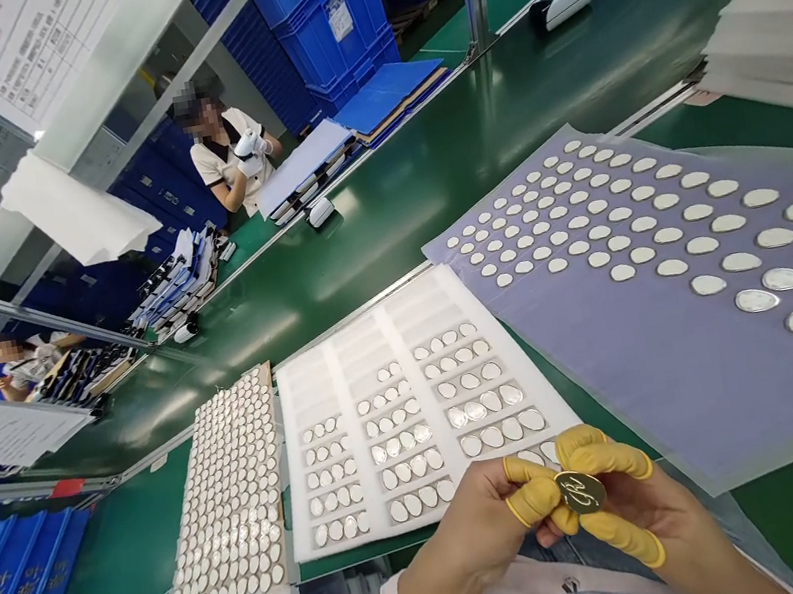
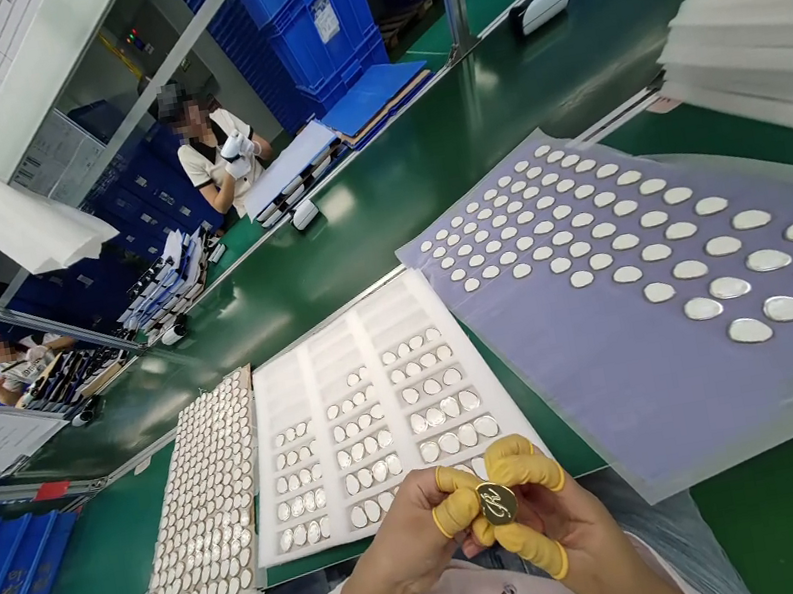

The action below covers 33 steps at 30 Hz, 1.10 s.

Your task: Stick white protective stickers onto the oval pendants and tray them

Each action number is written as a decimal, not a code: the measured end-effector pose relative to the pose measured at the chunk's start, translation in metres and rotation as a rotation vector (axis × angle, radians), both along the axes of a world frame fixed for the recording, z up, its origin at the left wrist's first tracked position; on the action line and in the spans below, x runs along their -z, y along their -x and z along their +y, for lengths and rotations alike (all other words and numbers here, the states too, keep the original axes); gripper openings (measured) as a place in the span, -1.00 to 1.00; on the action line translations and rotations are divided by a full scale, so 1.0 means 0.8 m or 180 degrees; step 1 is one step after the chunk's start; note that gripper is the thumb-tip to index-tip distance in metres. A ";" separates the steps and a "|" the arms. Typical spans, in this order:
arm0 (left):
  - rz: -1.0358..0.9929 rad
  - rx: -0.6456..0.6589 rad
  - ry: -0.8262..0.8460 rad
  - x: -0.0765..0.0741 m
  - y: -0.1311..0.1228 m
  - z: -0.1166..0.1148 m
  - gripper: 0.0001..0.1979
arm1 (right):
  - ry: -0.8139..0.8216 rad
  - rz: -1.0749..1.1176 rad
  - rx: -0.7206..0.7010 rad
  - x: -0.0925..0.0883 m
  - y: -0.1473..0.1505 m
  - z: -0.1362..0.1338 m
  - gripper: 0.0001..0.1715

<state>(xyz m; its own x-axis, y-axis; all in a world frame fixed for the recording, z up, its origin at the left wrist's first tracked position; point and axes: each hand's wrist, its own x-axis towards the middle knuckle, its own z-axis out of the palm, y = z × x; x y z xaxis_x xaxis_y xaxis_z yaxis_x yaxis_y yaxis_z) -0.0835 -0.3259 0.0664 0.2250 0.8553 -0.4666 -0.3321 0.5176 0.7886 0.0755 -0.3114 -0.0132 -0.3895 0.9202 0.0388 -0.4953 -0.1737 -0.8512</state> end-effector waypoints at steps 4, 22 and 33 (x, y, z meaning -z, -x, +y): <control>-0.0053 -0.0153 0.0054 -0.001 -0.007 0.001 -0.36 | -0.0063 -0.0067 0.0218 -0.002 0.004 -0.002 -0.68; 0.0938 0.0017 -0.0313 0.025 0.013 -0.009 -0.39 | 0.0010 -0.0948 -0.0009 -0.021 0.001 0.018 -0.80; 0.4173 -0.0565 -0.0543 0.038 0.179 0.067 -0.82 | 0.0004 -0.1340 0.0097 0.007 -0.014 0.032 -0.71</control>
<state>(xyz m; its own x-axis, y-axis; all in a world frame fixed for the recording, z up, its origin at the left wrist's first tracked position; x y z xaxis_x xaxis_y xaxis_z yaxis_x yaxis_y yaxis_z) -0.2268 -0.2722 0.0363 -0.4246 0.8951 -0.1359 0.6644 0.4100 0.6249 0.0864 -0.2856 -0.0185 -0.3437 0.9315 -0.1191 -0.1093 -0.1656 -0.9801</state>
